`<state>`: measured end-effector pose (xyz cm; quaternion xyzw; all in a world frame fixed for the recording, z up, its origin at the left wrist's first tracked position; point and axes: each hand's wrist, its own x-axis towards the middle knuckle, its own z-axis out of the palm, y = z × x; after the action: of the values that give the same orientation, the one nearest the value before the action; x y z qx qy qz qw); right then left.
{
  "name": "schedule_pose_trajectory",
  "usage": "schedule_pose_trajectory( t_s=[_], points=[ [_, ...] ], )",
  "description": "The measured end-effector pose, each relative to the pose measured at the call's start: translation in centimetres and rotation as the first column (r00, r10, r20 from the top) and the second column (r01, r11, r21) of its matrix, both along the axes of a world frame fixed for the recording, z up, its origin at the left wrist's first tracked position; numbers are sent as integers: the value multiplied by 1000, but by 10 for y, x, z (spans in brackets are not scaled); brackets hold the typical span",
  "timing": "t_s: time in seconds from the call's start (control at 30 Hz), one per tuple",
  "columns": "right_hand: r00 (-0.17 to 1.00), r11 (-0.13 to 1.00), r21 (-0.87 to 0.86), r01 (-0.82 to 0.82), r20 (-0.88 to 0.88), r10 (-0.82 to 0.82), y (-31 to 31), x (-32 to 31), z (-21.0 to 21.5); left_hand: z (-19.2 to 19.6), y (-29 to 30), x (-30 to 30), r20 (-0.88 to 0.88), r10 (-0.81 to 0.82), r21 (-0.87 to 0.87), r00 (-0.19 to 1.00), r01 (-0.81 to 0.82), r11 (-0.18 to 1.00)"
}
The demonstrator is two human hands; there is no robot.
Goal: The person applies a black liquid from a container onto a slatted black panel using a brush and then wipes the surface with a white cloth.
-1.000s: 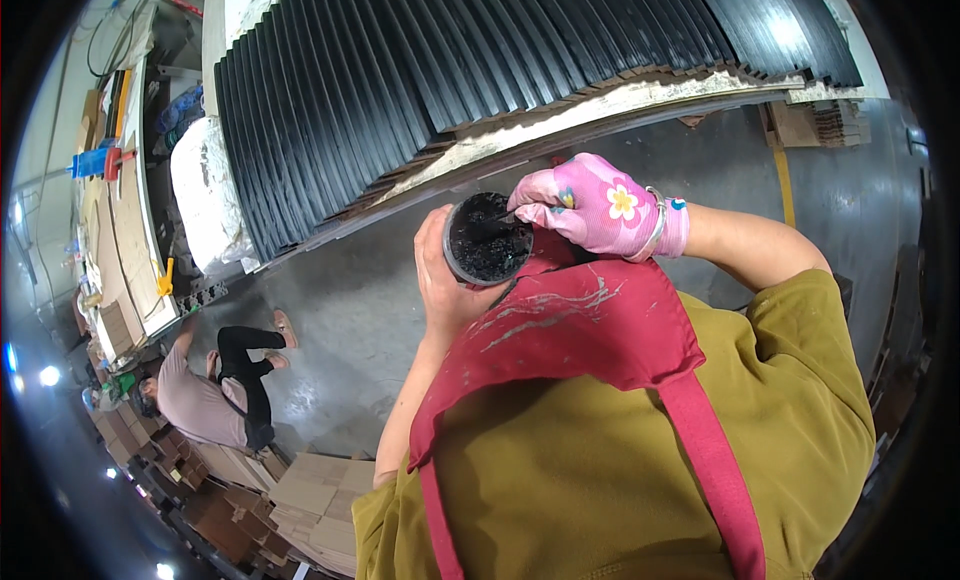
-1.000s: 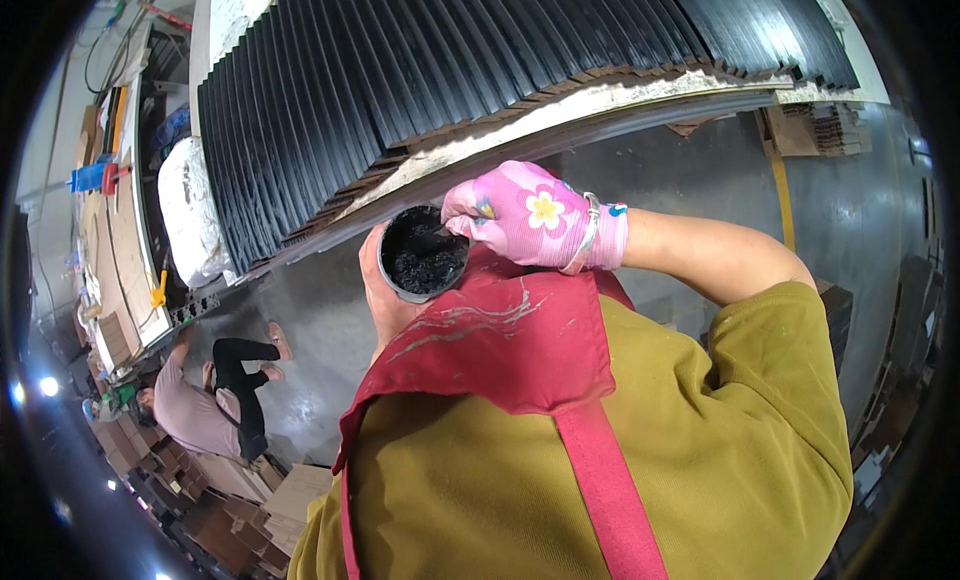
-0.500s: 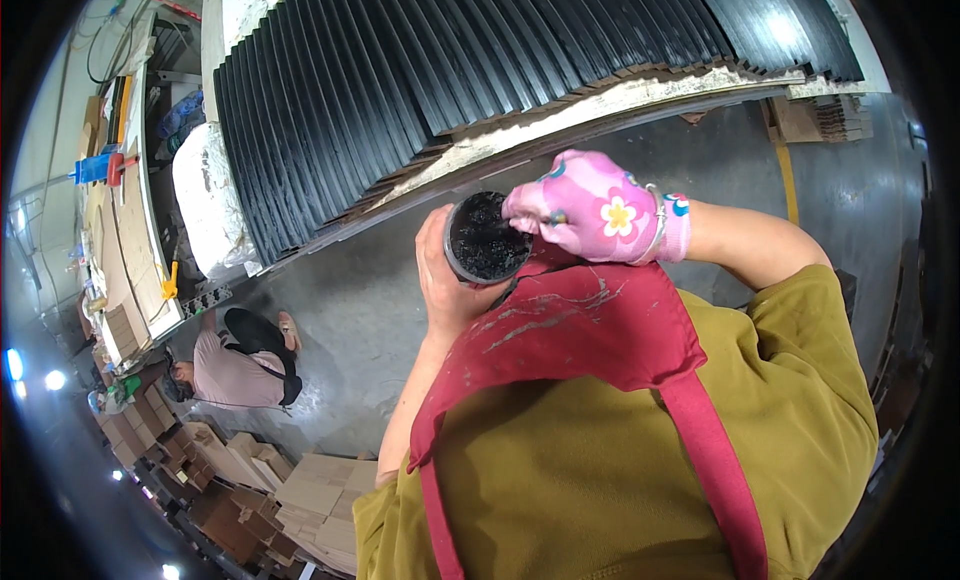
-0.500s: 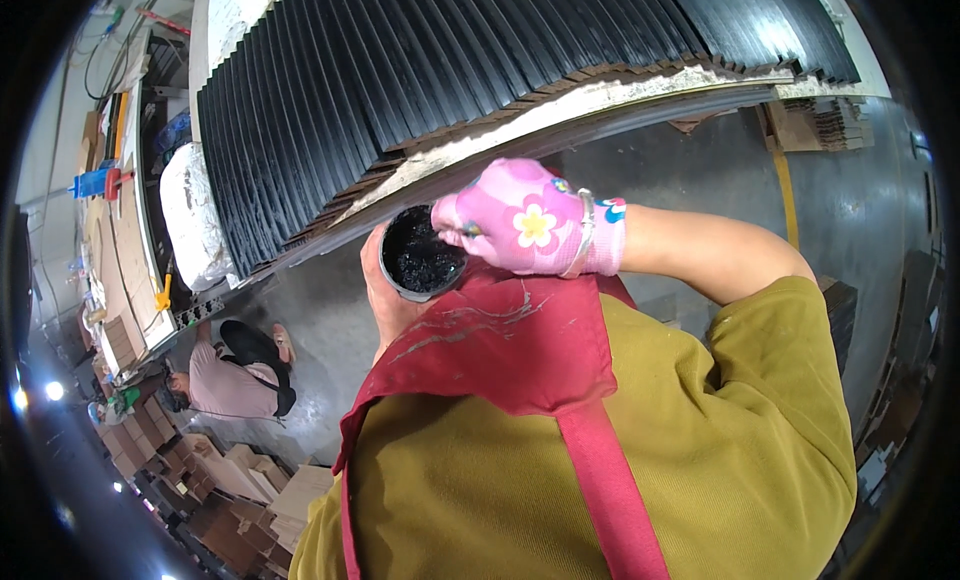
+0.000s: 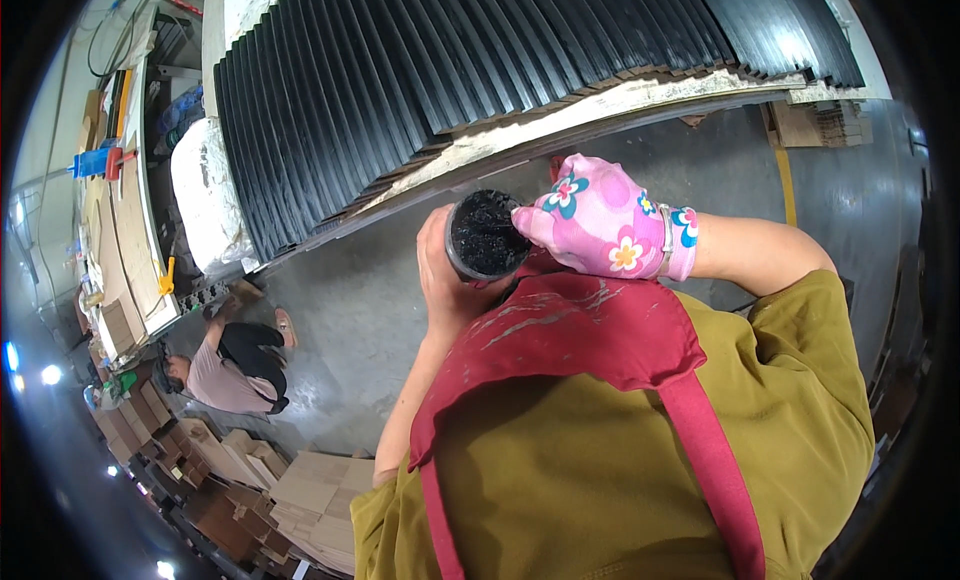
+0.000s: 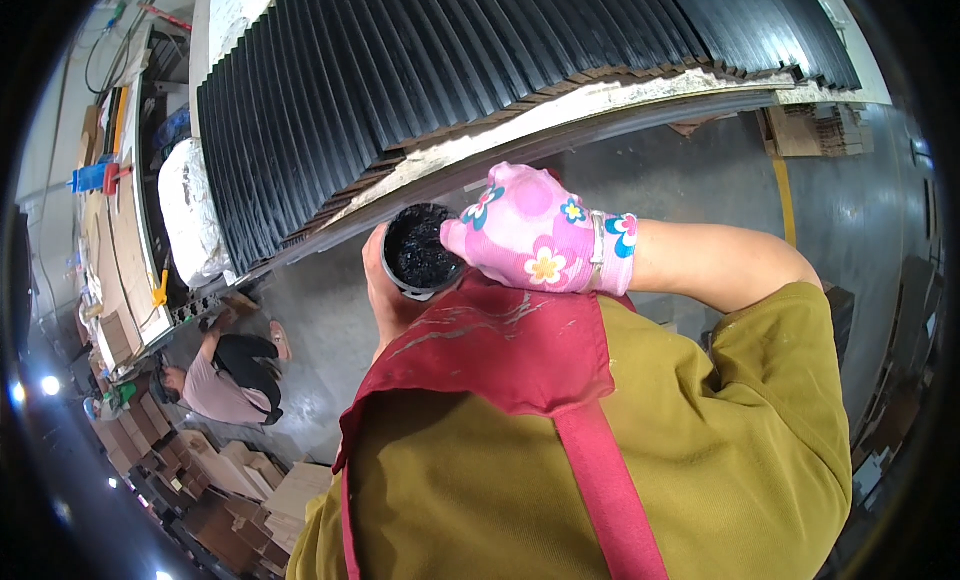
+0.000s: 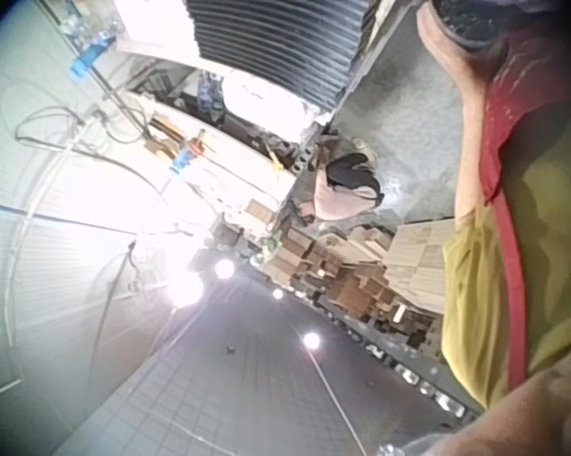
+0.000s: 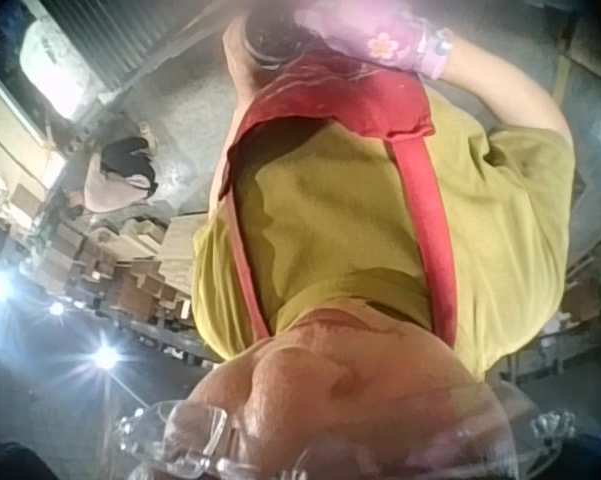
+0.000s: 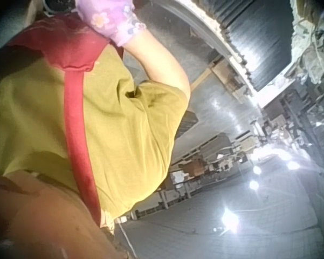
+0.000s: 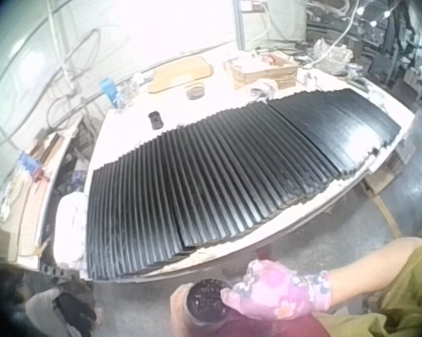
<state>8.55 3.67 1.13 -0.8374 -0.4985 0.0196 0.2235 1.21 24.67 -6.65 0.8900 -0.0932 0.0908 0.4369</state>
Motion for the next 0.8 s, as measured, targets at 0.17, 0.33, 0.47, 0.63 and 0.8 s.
schedule_pose_trajectory(
  t_s=[0.17,0.33,0.47,0.63,0.8],
  points=[
    [996,996,91,23,-85,-15,0,6,-4,5,-4,2,156,-15,-9,988,17,1000],
    [977,985,122,121,-191,-96,5,5,-7,10,2,4,-20,-47,80,999,48,996],
    [903,982,70,177,-407,-134,9,7,-5,10,2,4,-8,-38,77,999,39,996],
    [873,986,28,165,-469,-133,12,13,-2,10,-2,5,84,-21,36,996,18,999],
    [752,968,110,224,-652,-100,13,15,-11,4,-4,5,206,10,-46,979,0,999]
  ],
)
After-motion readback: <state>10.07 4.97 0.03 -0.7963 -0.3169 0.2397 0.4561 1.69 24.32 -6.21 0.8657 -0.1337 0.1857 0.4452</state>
